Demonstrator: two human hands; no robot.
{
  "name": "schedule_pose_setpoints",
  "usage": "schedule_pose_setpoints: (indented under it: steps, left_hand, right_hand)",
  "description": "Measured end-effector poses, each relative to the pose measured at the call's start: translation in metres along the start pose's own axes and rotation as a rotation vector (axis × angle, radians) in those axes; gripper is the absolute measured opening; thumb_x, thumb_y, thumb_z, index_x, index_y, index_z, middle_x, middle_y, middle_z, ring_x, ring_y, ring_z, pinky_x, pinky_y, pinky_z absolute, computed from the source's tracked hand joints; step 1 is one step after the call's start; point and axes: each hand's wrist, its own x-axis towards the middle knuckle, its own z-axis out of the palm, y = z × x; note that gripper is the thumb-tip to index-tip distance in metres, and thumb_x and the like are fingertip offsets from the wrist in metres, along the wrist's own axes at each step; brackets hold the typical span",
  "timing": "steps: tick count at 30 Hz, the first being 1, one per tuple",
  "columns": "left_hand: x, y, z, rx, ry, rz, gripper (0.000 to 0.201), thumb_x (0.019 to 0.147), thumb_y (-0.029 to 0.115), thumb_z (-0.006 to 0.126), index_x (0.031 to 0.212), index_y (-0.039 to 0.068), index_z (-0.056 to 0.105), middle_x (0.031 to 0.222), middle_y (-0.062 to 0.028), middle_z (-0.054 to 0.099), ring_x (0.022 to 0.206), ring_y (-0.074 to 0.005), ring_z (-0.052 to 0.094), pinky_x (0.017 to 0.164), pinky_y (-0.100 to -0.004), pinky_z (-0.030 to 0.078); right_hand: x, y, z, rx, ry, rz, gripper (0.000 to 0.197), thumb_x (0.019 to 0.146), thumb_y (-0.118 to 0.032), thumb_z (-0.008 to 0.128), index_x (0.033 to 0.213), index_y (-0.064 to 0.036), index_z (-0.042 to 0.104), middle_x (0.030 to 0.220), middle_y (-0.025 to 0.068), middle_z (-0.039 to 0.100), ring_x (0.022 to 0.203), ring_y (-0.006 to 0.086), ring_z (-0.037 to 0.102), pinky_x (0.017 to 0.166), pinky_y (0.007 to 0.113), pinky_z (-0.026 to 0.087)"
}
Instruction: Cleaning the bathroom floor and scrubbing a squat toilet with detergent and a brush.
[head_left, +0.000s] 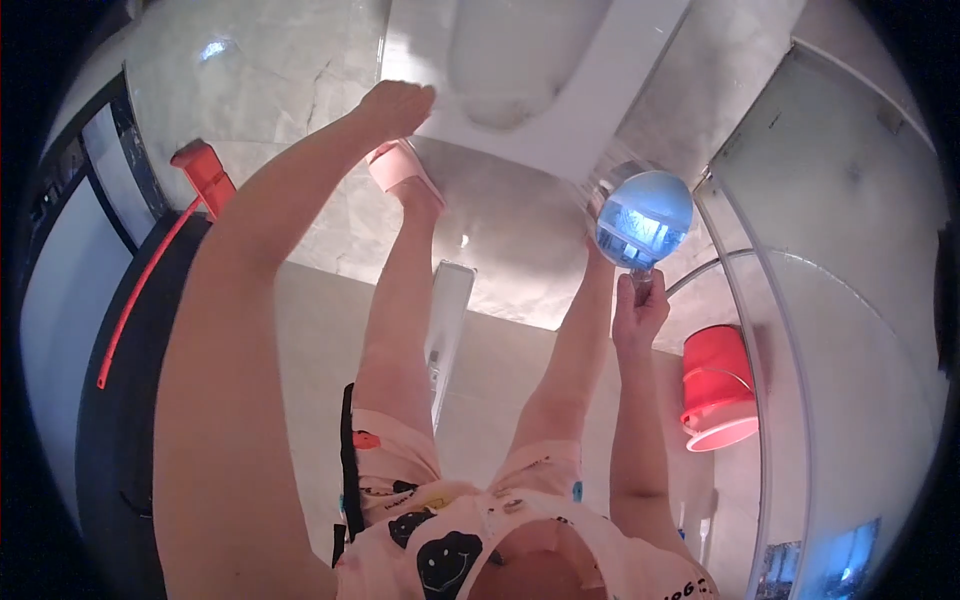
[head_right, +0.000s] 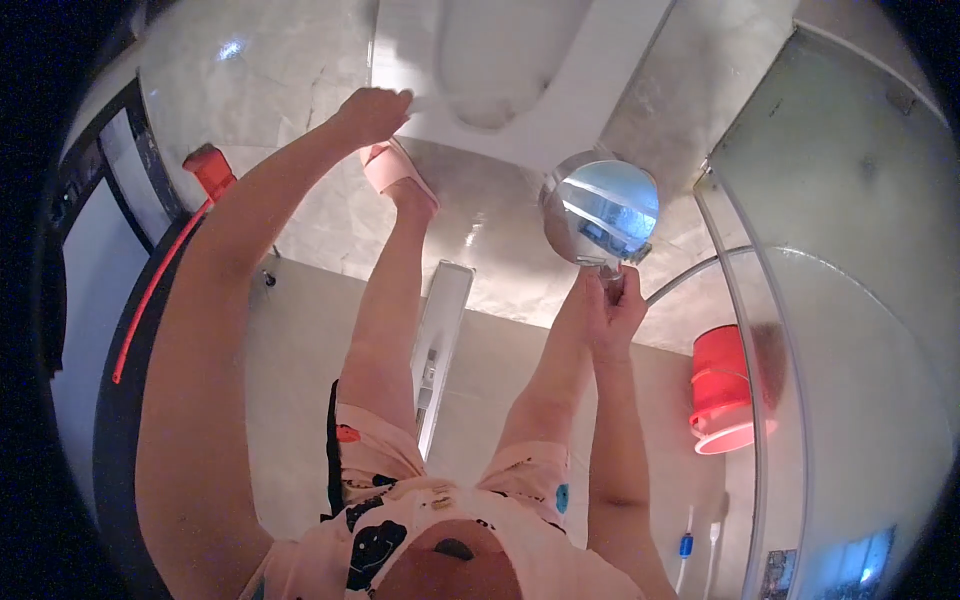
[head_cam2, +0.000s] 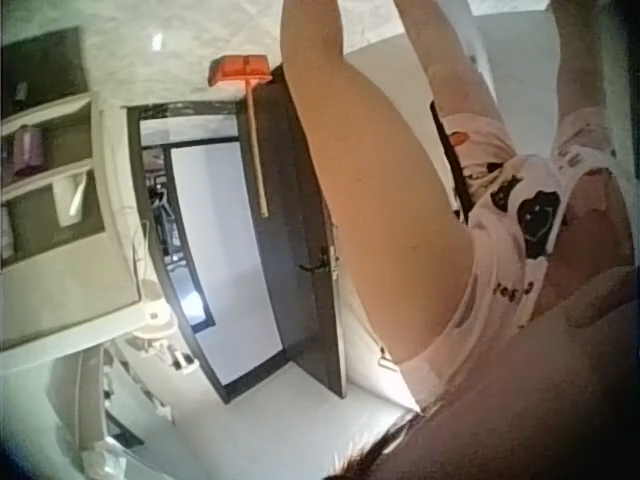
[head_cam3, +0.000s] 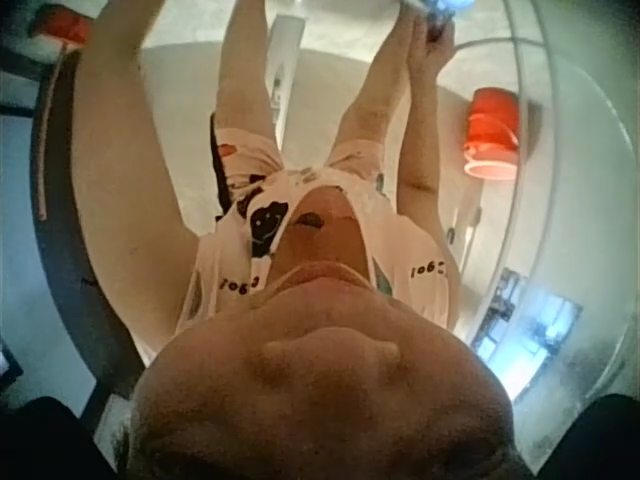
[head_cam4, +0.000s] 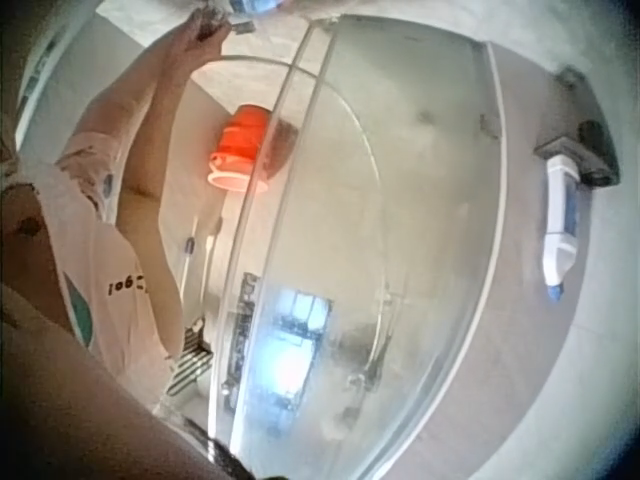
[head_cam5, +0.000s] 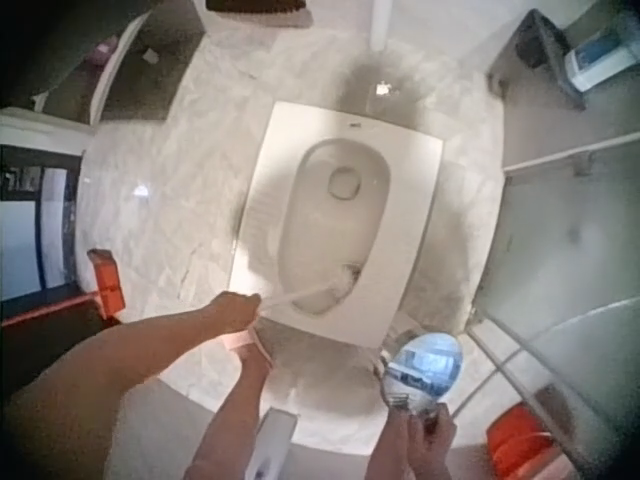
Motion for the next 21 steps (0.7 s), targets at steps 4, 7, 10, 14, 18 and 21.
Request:
schedule_pose_setpoints:
  steps: [4,7,10,14,18,21]
  left_hand:
    - [0.007,0.008,-0.001,-0.142,-0.042,-0.1,0.021,0.084,0.023,0.049,0.087,0.002,0.047,0.078,-0.0139,0.061,0.075,-0.0315,0.06,0.064,-0.0405,0.048]
    - [-0.013,0.0,0.032,-0.127,-0.078,-0.081,0.027,0.084,0.027,0.05,0.093,0.002,0.046,0.075,-0.0165,0.061,0.073,-0.0321,0.061,0.062,-0.0418,0.048]
    - [-0.047,-0.032,0.037,-0.081,-0.131,-0.015,0.028,0.082,0.026,0.051,0.093,0.0,0.046,0.078,-0.0188,0.061,0.076,-0.0319,0.061,0.065,-0.0413,0.049]
    - [-0.028,-0.004,0.018,-0.096,-0.214,-0.078,0.024,0.082,0.021,0.048,0.093,0.0,0.049,0.086,-0.0177,0.06,0.082,-0.0308,0.06,0.072,-0.0394,0.048]
    - [0.037,0.075,0.024,-0.399,0.099,-0.164,0.022,0.082,0.02,0.046,0.088,-0.001,0.051,0.094,-0.0192,0.056,0.084,-0.0351,0.058,0.073,-0.0407,0.048]
    - [0.07,0.046,0.052,-0.195,0.172,-0.12,0.022,0.081,0.02,0.047,0.083,-0.001,0.052,0.094,-0.0205,0.055,0.082,-0.0351,0.058,0.07,-0.0419,0.048]
  right_hand:
    - [0.0,-0.005,0.004,0.088,-0.003,-0.008,0.016,0.078,-0.012,0.061,0.081,-0.0031,0.049,0.057,-0.006,0.039,0.051,0.0016,0.03,0.045,0.019,0.023]
    - [0.003,-0.007,0.008,0.087,0.01,-0.042,0.016,0.078,-0.012,0.061,0.082,-0.0033,0.049,0.057,-0.0061,0.039,0.051,0.0014,0.03,0.045,0.018,0.023]
    - [0.0,0.0,0.007,0.073,0.017,-0.035,0.017,0.078,-0.012,0.061,0.082,-0.0028,0.048,0.057,-0.0059,0.04,0.051,0.0012,0.03,0.045,0.018,0.023]
    - [0.001,-0.002,0.001,0.071,0.027,-0.038,0.016,0.078,-0.012,0.06,0.083,-0.002,0.048,0.057,-0.006,0.039,0.052,0.0009,0.03,0.045,0.018,0.024]
    - [0.003,0.011,-0.009,0.066,0.024,-0.018,0.016,0.079,-0.011,0.06,0.083,-0.0018,0.048,0.057,-0.0059,0.04,0.052,0.0009,0.031,0.045,0.018,0.025]
    - [0.0,-0.007,0.016,0.132,0.029,-0.026,0.015,0.079,-0.01,0.059,0.082,-0.0016,0.048,0.057,-0.0059,0.04,0.051,0.0008,0.032,0.045,0.018,0.025]
